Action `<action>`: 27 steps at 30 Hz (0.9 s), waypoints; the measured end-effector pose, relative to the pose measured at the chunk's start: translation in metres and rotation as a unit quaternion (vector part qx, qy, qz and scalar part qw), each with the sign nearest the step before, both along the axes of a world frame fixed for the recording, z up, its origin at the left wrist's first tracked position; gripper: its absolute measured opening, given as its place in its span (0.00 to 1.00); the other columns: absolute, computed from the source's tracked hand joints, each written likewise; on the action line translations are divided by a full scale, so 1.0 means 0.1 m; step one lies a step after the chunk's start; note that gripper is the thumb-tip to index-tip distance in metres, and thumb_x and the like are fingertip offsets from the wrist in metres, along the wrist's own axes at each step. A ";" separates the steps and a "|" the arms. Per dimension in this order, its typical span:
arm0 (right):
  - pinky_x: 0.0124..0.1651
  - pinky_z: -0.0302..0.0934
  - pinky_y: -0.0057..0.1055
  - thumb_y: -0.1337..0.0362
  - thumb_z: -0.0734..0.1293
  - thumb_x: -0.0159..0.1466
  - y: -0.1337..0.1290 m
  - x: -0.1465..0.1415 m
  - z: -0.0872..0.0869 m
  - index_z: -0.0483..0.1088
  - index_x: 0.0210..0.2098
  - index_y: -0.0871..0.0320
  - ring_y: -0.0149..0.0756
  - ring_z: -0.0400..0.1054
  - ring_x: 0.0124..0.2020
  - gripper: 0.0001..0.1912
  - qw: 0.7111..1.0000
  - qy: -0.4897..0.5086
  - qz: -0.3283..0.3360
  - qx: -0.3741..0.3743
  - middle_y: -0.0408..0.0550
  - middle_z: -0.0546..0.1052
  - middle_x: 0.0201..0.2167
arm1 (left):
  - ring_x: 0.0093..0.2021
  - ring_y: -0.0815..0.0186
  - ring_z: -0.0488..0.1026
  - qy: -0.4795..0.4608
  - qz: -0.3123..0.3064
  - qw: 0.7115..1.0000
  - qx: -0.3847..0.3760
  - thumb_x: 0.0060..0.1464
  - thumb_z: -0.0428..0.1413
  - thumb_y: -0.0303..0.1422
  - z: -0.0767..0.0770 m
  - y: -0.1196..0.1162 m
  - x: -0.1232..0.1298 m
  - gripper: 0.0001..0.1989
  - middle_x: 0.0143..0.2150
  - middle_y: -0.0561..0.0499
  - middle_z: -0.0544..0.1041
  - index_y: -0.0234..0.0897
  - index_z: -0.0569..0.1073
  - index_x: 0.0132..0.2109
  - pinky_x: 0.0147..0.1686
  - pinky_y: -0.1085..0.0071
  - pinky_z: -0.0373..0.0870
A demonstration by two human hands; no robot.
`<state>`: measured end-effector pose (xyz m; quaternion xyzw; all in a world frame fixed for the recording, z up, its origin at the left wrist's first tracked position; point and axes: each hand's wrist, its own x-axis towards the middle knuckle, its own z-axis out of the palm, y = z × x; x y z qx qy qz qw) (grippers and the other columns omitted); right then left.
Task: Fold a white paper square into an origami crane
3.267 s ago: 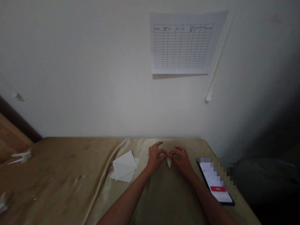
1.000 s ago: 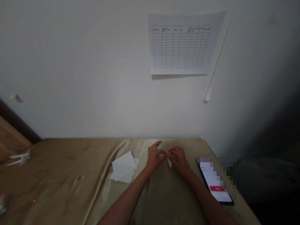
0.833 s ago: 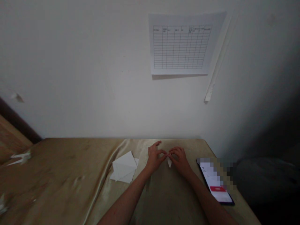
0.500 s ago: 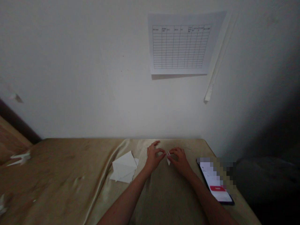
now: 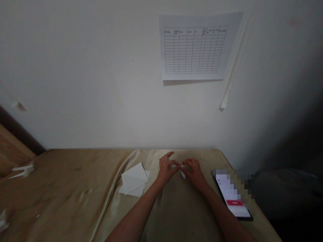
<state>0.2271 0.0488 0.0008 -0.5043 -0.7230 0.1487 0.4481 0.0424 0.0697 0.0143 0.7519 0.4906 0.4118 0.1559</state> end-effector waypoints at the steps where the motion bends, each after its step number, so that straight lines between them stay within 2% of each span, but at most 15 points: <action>1: 0.56 0.58 0.46 0.47 0.65 0.64 0.01 0.00 -0.02 0.73 0.44 0.52 0.46 0.64 0.50 0.18 1.000 0.010 -0.011 0.001 0.52 0.74 0.45 | 0.61 0.53 0.64 0.000 0.002 1.000 0.003 0.47 0.68 0.30 0.01 0.00 0.00 0.05 0.63 0.49 0.67 0.45 0.82 0.34 0.61 0.48 0.59; 3: 0.55 0.59 0.47 0.44 0.66 0.62 0.02 0.01 -0.08 0.71 0.46 0.54 0.47 0.64 0.49 0.22 0.999 0.029 -0.046 0.000 0.53 0.73 0.45 | 0.60 0.53 0.64 -0.006 0.007 1.000 0.010 0.48 0.67 0.30 0.01 -0.01 -0.01 0.04 0.63 0.49 0.67 0.44 0.82 0.33 0.61 0.49 0.60; 5: 0.53 0.60 0.47 0.42 0.67 0.60 0.04 0.01 -0.13 0.72 0.39 0.54 0.47 0.64 0.46 0.22 0.997 0.024 -0.076 -0.001 0.51 0.72 0.40 | 0.60 0.54 0.64 -0.015 0.009 1.000 0.012 0.48 0.67 0.31 0.02 -0.02 -0.01 0.03 0.63 0.50 0.67 0.44 0.82 0.32 0.60 0.50 0.61; 8: 0.54 0.59 0.47 0.43 0.66 0.62 0.05 0.01 -0.16 0.72 0.28 0.53 0.47 0.63 0.46 0.21 0.998 -0.001 -0.058 -0.001 0.51 0.72 0.37 | 0.59 0.54 0.64 -0.031 0.012 0.999 0.014 0.49 0.67 0.32 0.04 -0.04 -0.02 0.02 0.63 0.51 0.67 0.44 0.82 0.32 0.60 0.50 0.62; 10: 0.54 0.59 0.47 0.44 0.66 0.63 0.04 0.01 -0.15 0.73 0.26 0.53 0.47 0.63 0.46 0.20 0.999 -0.009 -0.048 0.004 0.52 0.72 0.37 | 0.59 0.55 0.65 -0.045 0.015 0.999 0.015 0.50 0.66 0.33 0.05 -0.05 -0.02 0.01 0.63 0.50 0.67 0.43 0.81 0.32 0.60 0.50 0.63; 17: 0.56 0.59 0.47 0.47 0.65 0.65 0.03 0.00 -0.12 0.74 0.32 0.52 0.47 0.63 0.49 0.17 0.999 0.009 -0.047 0.005 0.52 0.73 0.41 | 0.59 0.55 0.66 -0.059 0.020 0.998 0.013 0.50 0.66 0.33 0.05 -0.04 -0.01 0.03 0.61 0.48 0.68 0.41 0.80 0.31 0.60 0.51 0.63; 22: 0.57 0.57 0.46 0.49 0.61 0.67 0.07 0.04 -0.14 0.73 0.34 0.53 0.46 0.63 0.50 0.16 0.998 0.030 -0.050 0.000 0.51 0.74 0.41 | 0.60 0.53 0.65 -0.022 0.028 0.999 0.005 0.47 0.68 0.35 0.01 -0.01 -0.01 0.05 0.63 0.47 0.66 0.41 0.81 0.29 0.60 0.49 0.62; 25: 0.57 0.56 0.47 0.51 0.60 0.68 0.09 0.07 -0.15 0.72 0.34 0.53 0.45 0.63 0.49 0.16 0.998 0.028 -0.046 -0.011 0.51 0.74 0.41 | 0.61 0.51 0.64 0.000 0.032 0.999 -0.001 0.45 0.69 0.37 -0.01 0.03 -0.03 0.07 0.64 0.48 0.65 0.43 0.82 0.32 0.61 0.48 0.61; 27: 0.57 0.56 0.47 0.52 0.61 0.67 0.10 0.09 -0.15 0.72 0.34 0.53 0.45 0.62 0.49 0.15 0.999 0.020 -0.039 -0.020 0.51 0.74 0.41 | 0.62 0.51 0.63 0.006 0.043 0.999 0.000 0.48 0.67 0.38 -0.02 0.06 -0.06 0.07 0.64 0.47 0.65 0.44 0.82 0.36 0.62 0.48 0.59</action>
